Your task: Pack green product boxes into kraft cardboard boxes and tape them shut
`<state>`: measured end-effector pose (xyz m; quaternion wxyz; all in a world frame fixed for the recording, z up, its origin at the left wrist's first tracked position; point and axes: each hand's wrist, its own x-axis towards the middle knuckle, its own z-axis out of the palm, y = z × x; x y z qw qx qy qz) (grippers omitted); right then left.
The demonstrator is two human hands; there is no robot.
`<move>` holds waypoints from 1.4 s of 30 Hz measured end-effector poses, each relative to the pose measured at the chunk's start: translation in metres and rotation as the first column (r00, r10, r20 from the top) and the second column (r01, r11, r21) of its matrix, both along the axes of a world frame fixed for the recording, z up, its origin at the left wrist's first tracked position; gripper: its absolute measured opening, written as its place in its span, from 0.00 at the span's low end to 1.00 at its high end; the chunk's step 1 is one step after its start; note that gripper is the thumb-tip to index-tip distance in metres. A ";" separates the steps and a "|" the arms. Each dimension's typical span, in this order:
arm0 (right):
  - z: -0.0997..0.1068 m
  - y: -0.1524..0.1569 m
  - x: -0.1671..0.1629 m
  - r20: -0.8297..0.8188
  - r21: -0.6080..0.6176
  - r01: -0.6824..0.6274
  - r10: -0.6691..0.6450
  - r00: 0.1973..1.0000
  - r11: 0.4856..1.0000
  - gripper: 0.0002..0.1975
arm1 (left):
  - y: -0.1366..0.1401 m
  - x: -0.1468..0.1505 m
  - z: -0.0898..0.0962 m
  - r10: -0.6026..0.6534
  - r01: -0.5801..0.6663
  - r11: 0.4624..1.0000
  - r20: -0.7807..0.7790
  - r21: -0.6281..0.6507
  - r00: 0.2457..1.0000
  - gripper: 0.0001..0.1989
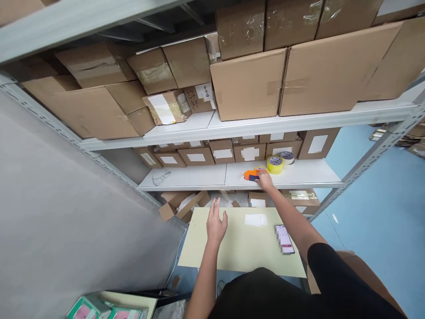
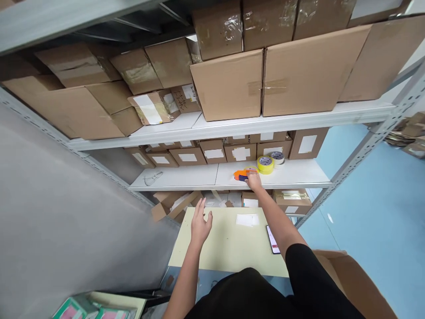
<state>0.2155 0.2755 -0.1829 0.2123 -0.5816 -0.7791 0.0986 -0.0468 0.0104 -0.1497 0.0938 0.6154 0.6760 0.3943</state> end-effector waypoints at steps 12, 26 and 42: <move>-0.014 -0.030 -0.015 -0.386 0.184 0.065 0.012 0.922 0.981 0.22 | 0.001 -0.007 -0.005 0.054 -0.051 0.998 0.098 -0.031 0.994 0.29; -0.065 -0.216 -0.125 -0.796 -0.308 -0.295 -0.075 0.601 0.904 0.33 | -0.045 -0.051 -0.016 0.219 -0.206 0.976 0.408 -0.076 0.886 0.28; -0.060 -0.410 -0.406 -0.737 -0.331 -0.713 0.303 0.604 0.617 0.33 | -0.321 -0.267 -0.056 0.643 -0.698 0.703 0.544 -0.138 0.539 0.27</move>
